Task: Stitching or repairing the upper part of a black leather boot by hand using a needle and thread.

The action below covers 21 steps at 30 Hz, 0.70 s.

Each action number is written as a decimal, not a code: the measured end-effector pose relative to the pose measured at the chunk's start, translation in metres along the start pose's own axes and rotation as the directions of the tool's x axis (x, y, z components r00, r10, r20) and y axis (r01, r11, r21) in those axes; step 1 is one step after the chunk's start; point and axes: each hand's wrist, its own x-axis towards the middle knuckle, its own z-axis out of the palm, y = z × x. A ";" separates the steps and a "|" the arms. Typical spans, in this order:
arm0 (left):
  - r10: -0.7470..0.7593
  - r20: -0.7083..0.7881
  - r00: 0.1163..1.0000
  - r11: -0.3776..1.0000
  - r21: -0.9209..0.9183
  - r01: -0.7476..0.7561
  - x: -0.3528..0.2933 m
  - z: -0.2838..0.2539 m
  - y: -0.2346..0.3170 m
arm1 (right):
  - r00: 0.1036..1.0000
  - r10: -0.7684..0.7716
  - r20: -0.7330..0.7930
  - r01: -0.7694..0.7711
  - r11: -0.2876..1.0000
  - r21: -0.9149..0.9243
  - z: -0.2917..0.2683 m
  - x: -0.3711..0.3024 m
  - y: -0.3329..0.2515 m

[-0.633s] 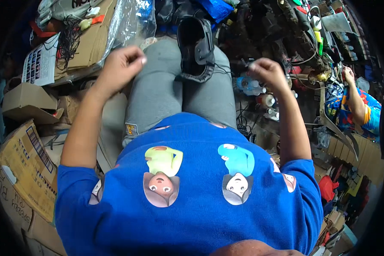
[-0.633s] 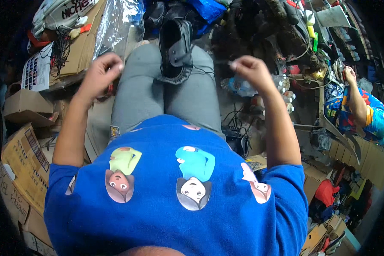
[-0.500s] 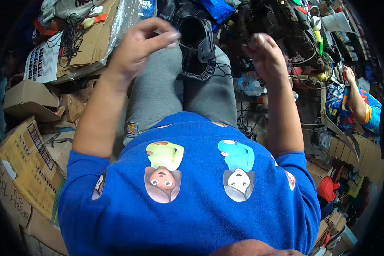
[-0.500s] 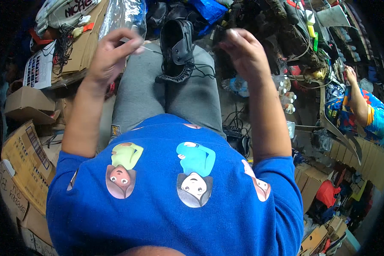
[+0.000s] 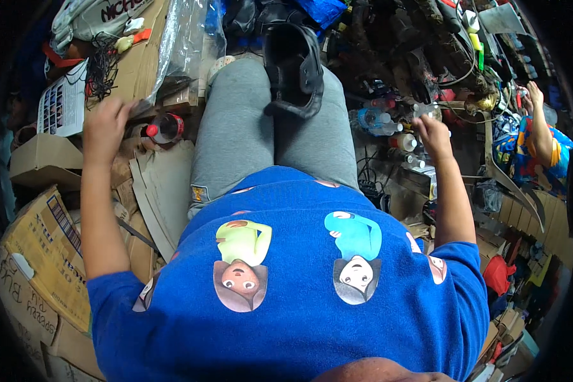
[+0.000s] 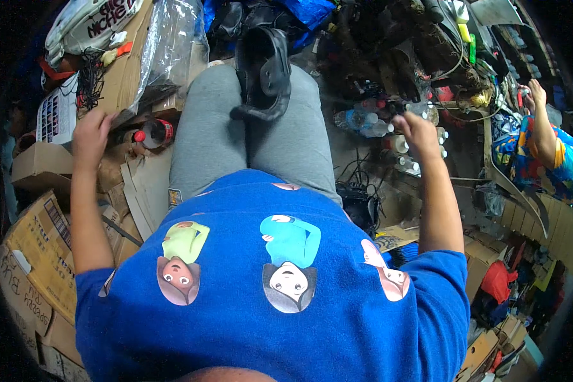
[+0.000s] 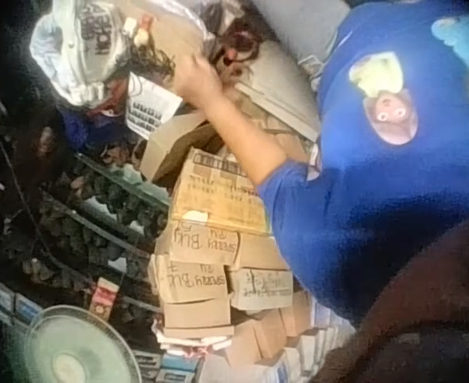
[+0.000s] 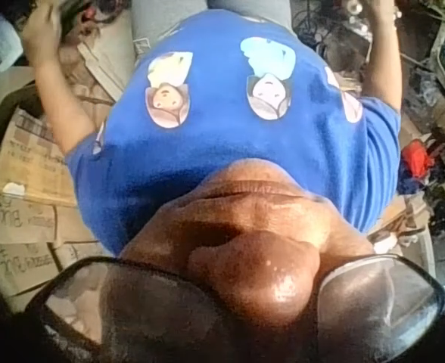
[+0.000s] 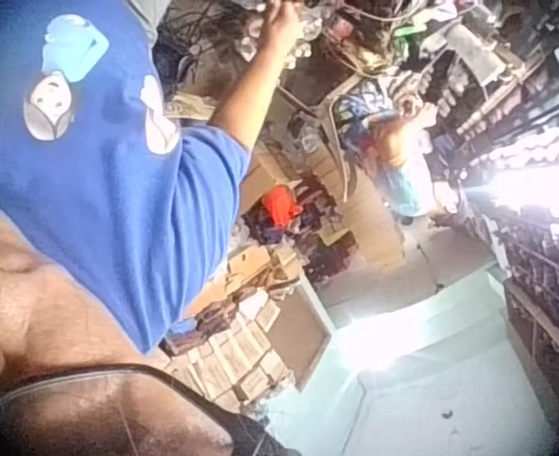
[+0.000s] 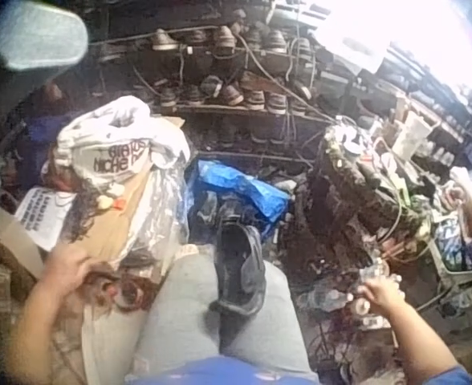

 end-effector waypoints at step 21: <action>0.804 0.194 0.562 0.593 -0.213 -0.776 0.162 0.074 0.193 | 0.974 0.227 -0.023 -0.167 0.778 0.605 0.034 -0.013 -0.063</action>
